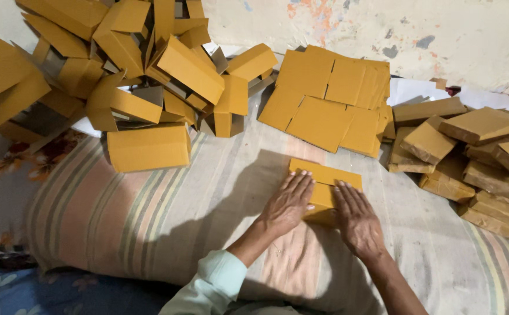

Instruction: The person assembles small cardboard boxes by folding the flaps and pressing the edges to form the box shape. They handle flat cardboard pieces, fold them into boxes, and place the finished boxes in a pile.

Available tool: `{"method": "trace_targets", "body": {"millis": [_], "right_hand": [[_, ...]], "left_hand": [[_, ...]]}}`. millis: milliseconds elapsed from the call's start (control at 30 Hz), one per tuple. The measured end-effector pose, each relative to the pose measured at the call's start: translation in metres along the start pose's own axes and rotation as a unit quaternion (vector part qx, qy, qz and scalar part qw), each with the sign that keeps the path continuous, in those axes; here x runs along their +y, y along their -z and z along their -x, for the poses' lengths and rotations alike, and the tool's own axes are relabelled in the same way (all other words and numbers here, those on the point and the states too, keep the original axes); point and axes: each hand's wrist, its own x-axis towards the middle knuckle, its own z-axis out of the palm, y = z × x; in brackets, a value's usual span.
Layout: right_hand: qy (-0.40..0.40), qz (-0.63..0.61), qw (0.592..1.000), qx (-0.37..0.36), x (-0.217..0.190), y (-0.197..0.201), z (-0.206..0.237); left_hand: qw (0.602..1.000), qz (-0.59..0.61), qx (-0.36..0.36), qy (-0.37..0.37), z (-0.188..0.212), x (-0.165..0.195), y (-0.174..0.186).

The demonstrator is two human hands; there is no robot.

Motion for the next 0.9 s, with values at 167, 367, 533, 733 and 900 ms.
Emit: {"method": "trace_targets", "body": {"millis": [167, 367, 533, 733, 900], "right_hand": [[-0.017, 0.045, 0.999, -0.019, 0.007, 0.008, 0.004], [-0.008, 0.106, 0.992, -0.073, -0.009, -0.010, -0.010], [0.009, 0.070, 0.997, -0.026, -0.014, -0.017, -0.008], [-0.015, 0.059, 0.998, -0.023, 0.005, -0.002, 0.006], [-0.009, 0.057, 0.998, -0.005, 0.009, 0.004, 0.006]], "left_hand": [[0.995, -0.045, -0.086, 0.027, 0.007, -0.009, 0.023], [0.997, -0.061, -0.041, 0.031, -0.013, 0.018, -0.005], [0.996, -0.061, -0.053, 0.022, -0.011, 0.020, -0.018], [0.992, -0.042, -0.112, 0.049, 0.001, -0.003, 0.008], [0.992, -0.068, -0.097, 0.050, 0.003, -0.006, 0.012]]}}
